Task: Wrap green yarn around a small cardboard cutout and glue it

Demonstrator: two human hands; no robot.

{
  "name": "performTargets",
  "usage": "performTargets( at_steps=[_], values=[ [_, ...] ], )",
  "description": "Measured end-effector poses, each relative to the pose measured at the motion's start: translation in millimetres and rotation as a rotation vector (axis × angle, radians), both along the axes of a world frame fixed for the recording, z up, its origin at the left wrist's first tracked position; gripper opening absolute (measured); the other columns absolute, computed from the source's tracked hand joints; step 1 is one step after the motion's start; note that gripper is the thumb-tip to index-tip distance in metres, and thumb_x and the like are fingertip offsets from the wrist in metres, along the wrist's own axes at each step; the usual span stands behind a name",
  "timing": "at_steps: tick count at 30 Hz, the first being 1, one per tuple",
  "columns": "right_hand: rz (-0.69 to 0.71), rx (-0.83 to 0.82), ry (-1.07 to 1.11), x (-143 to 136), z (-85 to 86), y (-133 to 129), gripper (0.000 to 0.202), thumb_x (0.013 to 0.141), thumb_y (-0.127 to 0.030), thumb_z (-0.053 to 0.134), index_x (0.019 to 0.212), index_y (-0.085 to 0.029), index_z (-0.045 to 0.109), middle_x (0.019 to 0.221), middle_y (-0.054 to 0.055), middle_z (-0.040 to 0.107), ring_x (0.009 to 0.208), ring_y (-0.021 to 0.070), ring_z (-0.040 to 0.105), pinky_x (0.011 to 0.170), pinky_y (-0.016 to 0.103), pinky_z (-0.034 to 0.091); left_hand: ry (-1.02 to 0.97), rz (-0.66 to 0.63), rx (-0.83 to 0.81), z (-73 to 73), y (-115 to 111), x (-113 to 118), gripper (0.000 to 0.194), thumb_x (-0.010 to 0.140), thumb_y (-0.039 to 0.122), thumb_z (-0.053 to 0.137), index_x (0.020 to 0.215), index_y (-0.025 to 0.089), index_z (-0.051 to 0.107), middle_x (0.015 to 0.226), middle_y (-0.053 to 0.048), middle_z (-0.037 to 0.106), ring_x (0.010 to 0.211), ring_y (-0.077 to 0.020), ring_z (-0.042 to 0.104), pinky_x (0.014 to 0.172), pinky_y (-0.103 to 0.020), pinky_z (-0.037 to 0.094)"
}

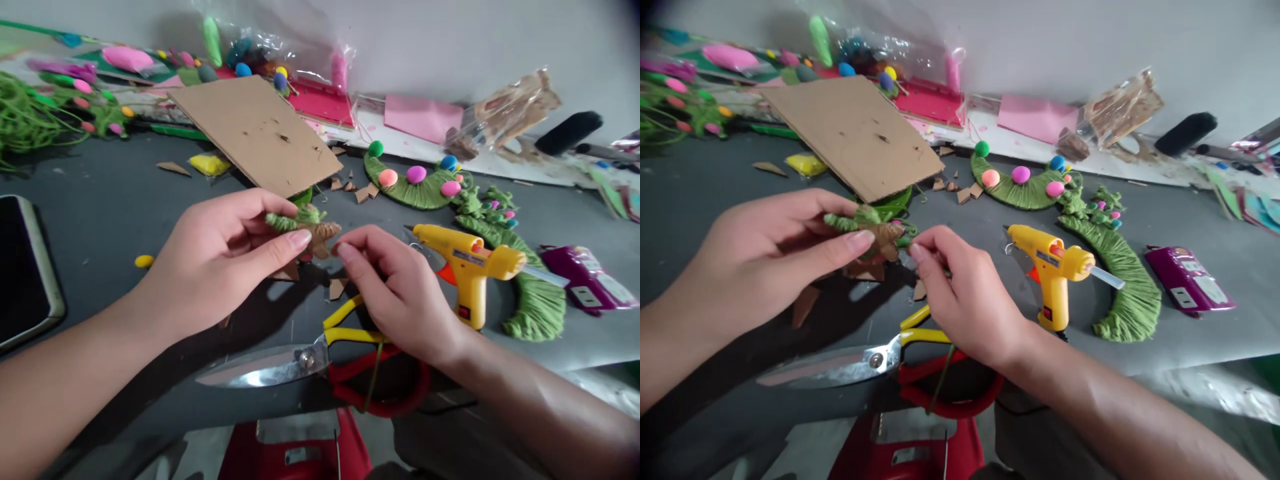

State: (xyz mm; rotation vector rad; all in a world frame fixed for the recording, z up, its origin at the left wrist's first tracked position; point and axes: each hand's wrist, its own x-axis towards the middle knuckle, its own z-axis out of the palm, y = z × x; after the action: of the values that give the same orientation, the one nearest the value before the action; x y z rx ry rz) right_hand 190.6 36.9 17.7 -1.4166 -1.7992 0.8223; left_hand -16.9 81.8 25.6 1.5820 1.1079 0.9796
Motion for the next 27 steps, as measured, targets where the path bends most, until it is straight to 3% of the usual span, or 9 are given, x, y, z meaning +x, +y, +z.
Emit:
performTargets(
  at_steps=[7, 12, 19, 23, 27],
  values=[
    [0.001, 0.058, -0.014, 1, -1.9, 13, 0.015, 0.102, -0.032, 0.056, 0.104, -0.020, 0.065, 0.068, -0.005, 0.058, 0.058, 0.0077, 0.050, 0.053, 0.020, 0.041, 0.005, 0.013, 0.010, -0.7, 6, -2, 0.012, 0.086, 0.028, 0.079, 0.096, 0.021, 0.074, 0.083, 0.005, 0.080, 0.070, -0.0086, 0.075, 0.060, -0.007, 0.057],
    [0.024, 0.051, -0.074, 7, -5.3, 12, 0.017, 0.101, -0.033, 0.058, 0.095, -0.021, 0.069, 0.062, -0.006, 0.058, 0.055, 0.0077, 0.047, 0.053, 0.020, 0.041, 0.056, 0.041, -0.009, -3.1, 3, -3, 0.019, 0.084, 0.034, 0.080, 0.099, 0.023, 0.075, 0.085, 0.002, 0.080, 0.073, -0.0155, 0.078, 0.062, -0.013, 0.061],
    [0.042, 0.065, -0.122, 5, -8.6, 8, 0.009, 0.101, -0.024, 0.055, 0.098, -0.019, 0.062, 0.073, -0.003, 0.064, 0.062, 0.0084, 0.055, 0.058, 0.022, 0.044, 0.064, 0.041, -0.002, -4.9, 4, -4, 0.025, 0.085, 0.040, 0.079, 0.104, 0.025, 0.075, 0.086, 0.001, 0.078, 0.075, -0.0201, 0.079, 0.063, -0.019, 0.064],
    [0.031, 0.036, 0.058, 2, -8.5, 9, 0.026, 0.097, -0.018, 0.059, 0.123, -0.018, 0.062, 0.101, 0.003, 0.074, 0.086, 0.0129, 0.068, 0.075, 0.023, 0.055, 0.063, 0.019, -0.005, -3.8, 4, 0, 0.019, 0.085, 0.036, 0.079, 0.100, 0.024, 0.075, 0.085, 0.002, 0.078, 0.073, -0.0175, 0.078, 0.061, -0.016, 0.063],
    [0.028, -0.137, 0.323, -2, -2.6, 12, 0.033, 0.096, -0.020, 0.062, 0.129, -0.020, 0.062, 0.105, 0.005, 0.074, 0.095, 0.0171, 0.072, 0.081, 0.029, 0.061, 0.041, -0.004, 0.009, -3.3, 2, 4, 0.017, 0.086, 0.032, 0.078, 0.100, 0.022, 0.075, 0.082, 0.004, 0.078, 0.069, -0.0134, 0.077, 0.057, -0.012, 0.061]
  ],
)
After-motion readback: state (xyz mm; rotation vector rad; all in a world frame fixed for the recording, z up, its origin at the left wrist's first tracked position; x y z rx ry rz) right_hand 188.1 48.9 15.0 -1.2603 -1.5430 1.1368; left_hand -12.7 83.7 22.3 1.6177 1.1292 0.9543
